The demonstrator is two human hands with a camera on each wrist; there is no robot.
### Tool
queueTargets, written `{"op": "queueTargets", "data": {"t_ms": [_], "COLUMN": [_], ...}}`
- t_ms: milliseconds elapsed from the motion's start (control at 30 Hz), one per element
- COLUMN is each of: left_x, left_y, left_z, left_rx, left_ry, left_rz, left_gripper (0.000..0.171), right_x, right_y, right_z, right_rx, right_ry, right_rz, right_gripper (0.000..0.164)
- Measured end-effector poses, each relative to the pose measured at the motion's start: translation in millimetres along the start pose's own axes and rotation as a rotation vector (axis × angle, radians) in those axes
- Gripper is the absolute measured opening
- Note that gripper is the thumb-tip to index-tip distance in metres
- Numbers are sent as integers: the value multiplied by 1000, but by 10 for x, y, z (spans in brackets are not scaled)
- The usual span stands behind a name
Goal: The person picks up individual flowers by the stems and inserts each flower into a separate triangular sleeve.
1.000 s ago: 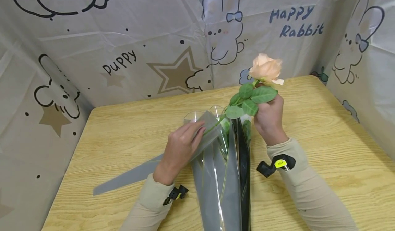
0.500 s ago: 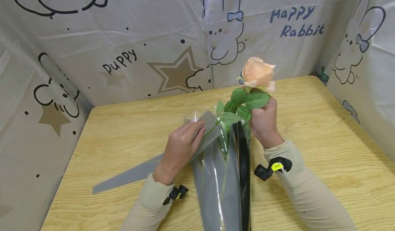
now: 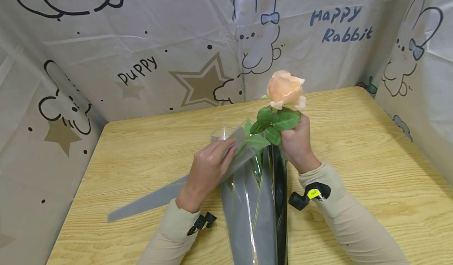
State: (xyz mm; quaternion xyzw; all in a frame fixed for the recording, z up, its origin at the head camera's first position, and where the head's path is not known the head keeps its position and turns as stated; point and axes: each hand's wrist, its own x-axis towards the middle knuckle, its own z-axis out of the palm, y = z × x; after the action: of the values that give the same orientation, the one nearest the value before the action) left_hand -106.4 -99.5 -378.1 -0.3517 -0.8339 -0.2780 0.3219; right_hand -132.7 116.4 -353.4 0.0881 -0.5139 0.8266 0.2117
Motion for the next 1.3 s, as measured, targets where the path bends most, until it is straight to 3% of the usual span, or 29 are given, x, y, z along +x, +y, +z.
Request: {"op": "queueTargets", "data": {"t_ms": [500, 900, 1300], "left_x": [12, 15, 30], "left_y": [43, 57, 51], "left_z": [-20, -41, -62], "left_rx": [-1, -4, -18], "left_ry": [15, 27, 58], "left_rz": [8, -1, -19], "left_gripper": [19, 18, 21], "right_x": [-42, -60, -77], "right_y": [87, 90, 81], "right_z": [8, 13, 30], "right_rx": [-127, -109, -117], "right_ry": [-40, -100, -103], "right_rz": [82, 125, 156], "right_gripper": [40, 37, 39]}}
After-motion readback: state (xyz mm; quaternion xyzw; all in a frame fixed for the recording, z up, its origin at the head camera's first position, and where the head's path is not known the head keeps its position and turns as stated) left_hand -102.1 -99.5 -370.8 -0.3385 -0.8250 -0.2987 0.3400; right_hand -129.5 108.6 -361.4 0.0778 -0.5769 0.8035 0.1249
